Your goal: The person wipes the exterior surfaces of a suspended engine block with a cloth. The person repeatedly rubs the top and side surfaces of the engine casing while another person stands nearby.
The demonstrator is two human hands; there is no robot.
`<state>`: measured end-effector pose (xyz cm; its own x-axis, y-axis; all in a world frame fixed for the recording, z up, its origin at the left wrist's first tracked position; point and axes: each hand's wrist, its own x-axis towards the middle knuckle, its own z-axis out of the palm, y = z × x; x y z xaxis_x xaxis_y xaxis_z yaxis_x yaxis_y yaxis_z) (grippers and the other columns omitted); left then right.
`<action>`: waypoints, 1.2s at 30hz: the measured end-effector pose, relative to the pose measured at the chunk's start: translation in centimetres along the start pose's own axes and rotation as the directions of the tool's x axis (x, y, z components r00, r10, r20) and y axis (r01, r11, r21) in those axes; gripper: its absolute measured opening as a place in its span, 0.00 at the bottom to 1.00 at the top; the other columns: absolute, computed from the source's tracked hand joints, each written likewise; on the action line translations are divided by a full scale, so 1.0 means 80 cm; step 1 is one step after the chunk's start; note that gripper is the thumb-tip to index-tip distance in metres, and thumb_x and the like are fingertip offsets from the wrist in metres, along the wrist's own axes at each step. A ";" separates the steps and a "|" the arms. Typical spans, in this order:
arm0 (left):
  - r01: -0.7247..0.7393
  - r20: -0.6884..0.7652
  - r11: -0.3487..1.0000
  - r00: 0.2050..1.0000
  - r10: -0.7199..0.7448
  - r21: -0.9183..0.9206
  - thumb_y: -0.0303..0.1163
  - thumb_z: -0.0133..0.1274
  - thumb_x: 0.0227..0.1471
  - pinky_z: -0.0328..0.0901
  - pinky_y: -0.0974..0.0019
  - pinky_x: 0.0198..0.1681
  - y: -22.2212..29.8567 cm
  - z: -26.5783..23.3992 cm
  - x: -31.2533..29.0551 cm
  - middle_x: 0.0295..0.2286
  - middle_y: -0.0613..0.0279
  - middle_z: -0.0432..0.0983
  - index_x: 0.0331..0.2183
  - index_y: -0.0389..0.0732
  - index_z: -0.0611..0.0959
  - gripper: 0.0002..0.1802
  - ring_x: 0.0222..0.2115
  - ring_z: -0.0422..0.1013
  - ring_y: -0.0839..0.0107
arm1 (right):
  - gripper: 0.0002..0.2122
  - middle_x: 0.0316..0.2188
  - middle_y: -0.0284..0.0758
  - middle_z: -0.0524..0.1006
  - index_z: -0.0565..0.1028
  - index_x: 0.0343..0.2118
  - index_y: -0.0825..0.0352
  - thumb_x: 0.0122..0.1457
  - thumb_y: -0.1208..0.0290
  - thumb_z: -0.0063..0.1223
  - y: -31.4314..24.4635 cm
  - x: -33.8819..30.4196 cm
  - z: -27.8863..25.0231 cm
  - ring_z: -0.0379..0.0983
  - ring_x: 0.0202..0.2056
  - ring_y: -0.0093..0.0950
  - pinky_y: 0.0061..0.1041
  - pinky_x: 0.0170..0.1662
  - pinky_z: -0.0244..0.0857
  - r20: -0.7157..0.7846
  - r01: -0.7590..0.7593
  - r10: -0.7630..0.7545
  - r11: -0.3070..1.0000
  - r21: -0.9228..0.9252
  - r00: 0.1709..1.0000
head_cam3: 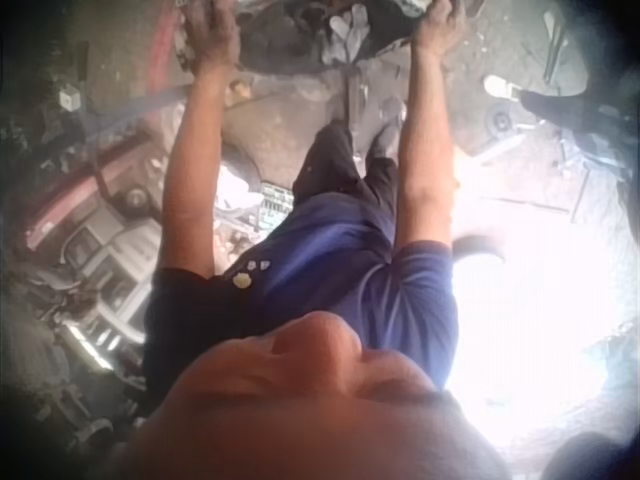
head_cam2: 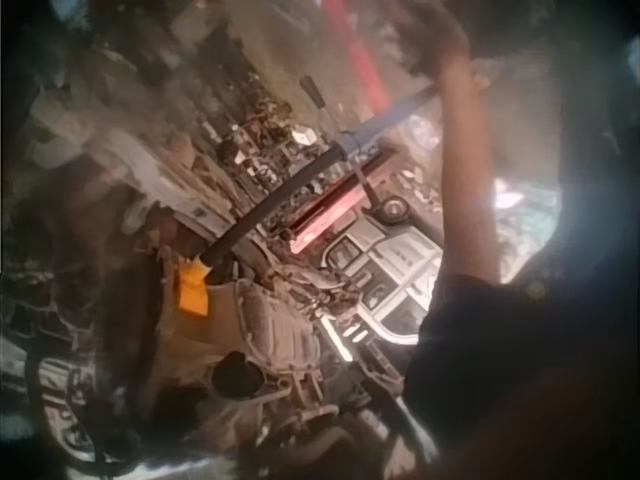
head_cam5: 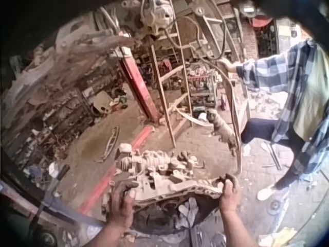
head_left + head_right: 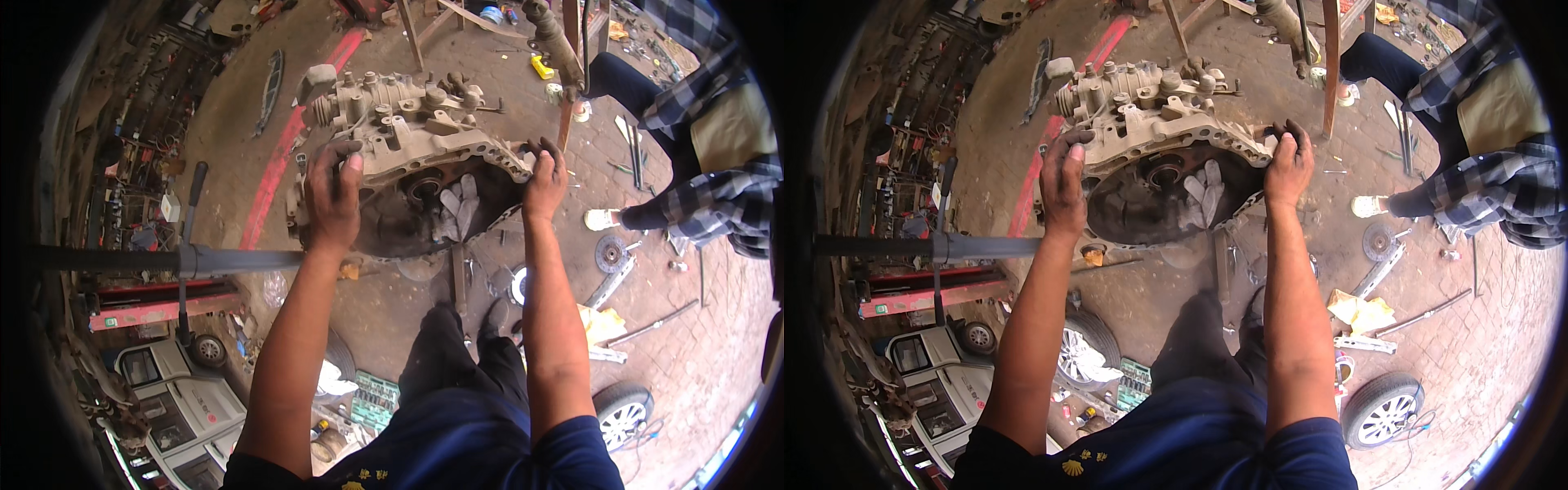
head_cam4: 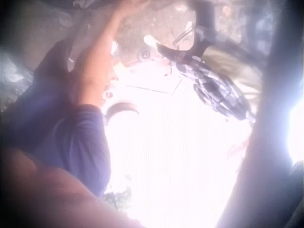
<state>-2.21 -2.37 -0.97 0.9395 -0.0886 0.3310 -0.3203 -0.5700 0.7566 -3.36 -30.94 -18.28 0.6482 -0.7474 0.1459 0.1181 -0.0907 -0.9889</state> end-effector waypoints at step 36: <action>-0.075 -0.024 0.997 0.997 0.075 0.008 0.46 0.50 0.58 0.63 0.56 0.51 -0.005 0.003 0.002 0.38 0.49 0.76 0.41 0.35 0.82 0.22 0.43 0.71 0.54 | 0.16 0.36 0.42 0.83 0.81 0.39 0.73 0.63 0.67 0.43 -0.007 0.000 -0.001 0.79 0.40 0.33 0.29 0.48 0.70 -0.026 0.042 -0.044 0.995 -0.096 0.999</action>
<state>-1.85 -2.34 -1.38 0.9095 -0.1111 0.4005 -0.3887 -0.5685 0.7251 -3.50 -30.98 -17.71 0.6229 -0.7591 0.1889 0.0727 -0.1843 -0.9802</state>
